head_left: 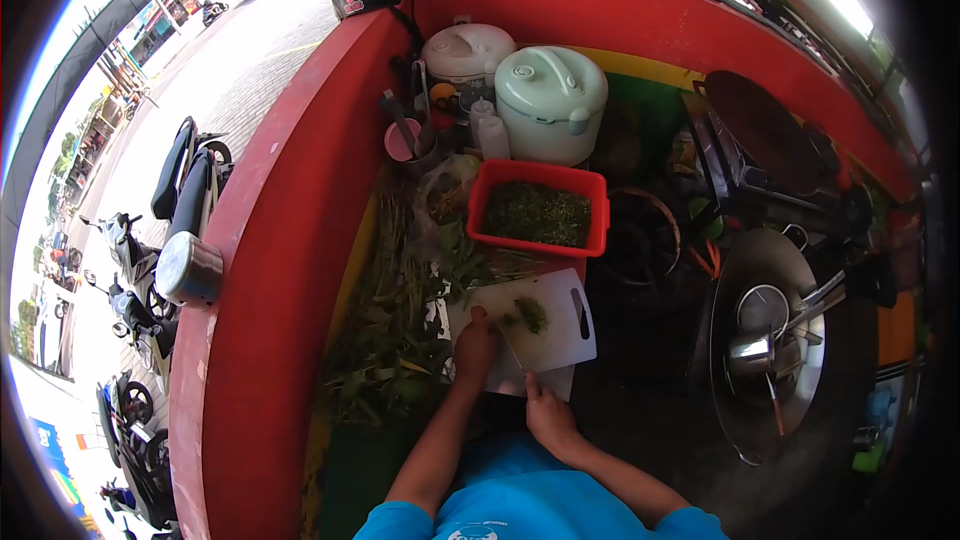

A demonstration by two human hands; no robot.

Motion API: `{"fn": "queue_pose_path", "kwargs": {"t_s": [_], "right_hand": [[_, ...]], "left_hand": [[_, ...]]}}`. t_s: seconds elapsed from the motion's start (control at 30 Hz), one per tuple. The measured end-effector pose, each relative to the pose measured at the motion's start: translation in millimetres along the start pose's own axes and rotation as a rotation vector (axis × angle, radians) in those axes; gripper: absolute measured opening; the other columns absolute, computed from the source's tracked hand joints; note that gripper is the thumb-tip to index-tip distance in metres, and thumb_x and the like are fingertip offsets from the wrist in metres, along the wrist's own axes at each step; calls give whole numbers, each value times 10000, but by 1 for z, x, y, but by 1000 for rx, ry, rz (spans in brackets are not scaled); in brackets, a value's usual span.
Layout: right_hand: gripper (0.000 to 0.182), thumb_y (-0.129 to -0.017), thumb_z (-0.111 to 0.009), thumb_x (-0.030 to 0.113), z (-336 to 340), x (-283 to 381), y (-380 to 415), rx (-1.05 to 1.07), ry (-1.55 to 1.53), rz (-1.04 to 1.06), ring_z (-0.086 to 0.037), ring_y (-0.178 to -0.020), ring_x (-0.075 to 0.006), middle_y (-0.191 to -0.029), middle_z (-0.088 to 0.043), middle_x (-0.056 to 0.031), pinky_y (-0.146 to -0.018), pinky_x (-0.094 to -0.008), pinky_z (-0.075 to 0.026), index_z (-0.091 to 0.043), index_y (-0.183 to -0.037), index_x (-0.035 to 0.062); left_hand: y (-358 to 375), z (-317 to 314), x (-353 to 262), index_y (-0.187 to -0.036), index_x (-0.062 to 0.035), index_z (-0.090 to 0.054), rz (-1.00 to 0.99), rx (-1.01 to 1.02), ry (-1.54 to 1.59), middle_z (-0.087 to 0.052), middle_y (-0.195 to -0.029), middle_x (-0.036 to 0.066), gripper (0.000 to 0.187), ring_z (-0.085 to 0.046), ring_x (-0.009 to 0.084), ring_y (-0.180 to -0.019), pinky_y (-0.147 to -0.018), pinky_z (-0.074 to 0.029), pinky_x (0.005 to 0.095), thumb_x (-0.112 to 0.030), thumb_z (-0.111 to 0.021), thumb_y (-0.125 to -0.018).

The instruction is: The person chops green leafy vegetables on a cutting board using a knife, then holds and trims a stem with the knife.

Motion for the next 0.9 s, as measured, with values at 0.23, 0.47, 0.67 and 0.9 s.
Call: {"fn": "queue_pose_path", "kwargs": {"t_s": [0.23,0.47,0.67,0.9], "right_hand": [[626,-965,-566,110,3,-1,19,-2,-22,17,-709,-794,-498,-1133,-649,-359,-698,-556,-607,-385,-1550,-19],[615,-963,-540,86,3,2,23,16,-29,10,-711,-786,-503,-1152,-639,-380,-690,-555,-611,-383,-1547,-23],[624,-941,-504,41,1,0,13,18,23,7,-710,-795,-489,-1059,-662,-332,-698,-549,-608,-388,-1552,-10],[593,-949,-513,58,8,4,-4,-42,-2,36,-709,-785,-471,-949,-670,-297,-703,-559,-596,-438,-1534,-1]], "left_hand": [[-2,-4,2,-1286,-81,-453,11,-10,30,-709,-881,295,387,-702,503,-836,-724,-550,605,-135,-598,-931],[-1,-4,4,-1278,-78,-451,-21,-18,-12,-712,-881,290,377,-704,501,-823,-713,-556,597,-141,-597,-936],[1,1,-2,-1277,-87,-447,9,-6,-13,-710,-880,290,357,-702,506,-847,-739,-546,604,-138,-580,-950],[4,-2,-2,-1248,-52,-476,51,-65,26,-717,-865,267,374,-707,477,-859,-735,-540,578,-72,-632,-909]]}}
Point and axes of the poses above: each hand's wrist, its own y-axis away from the middle knuckle, its own z-axis out of the back of the hand, x = y × z, the point moved 2 cm from there along -y, towards the middle knuckle
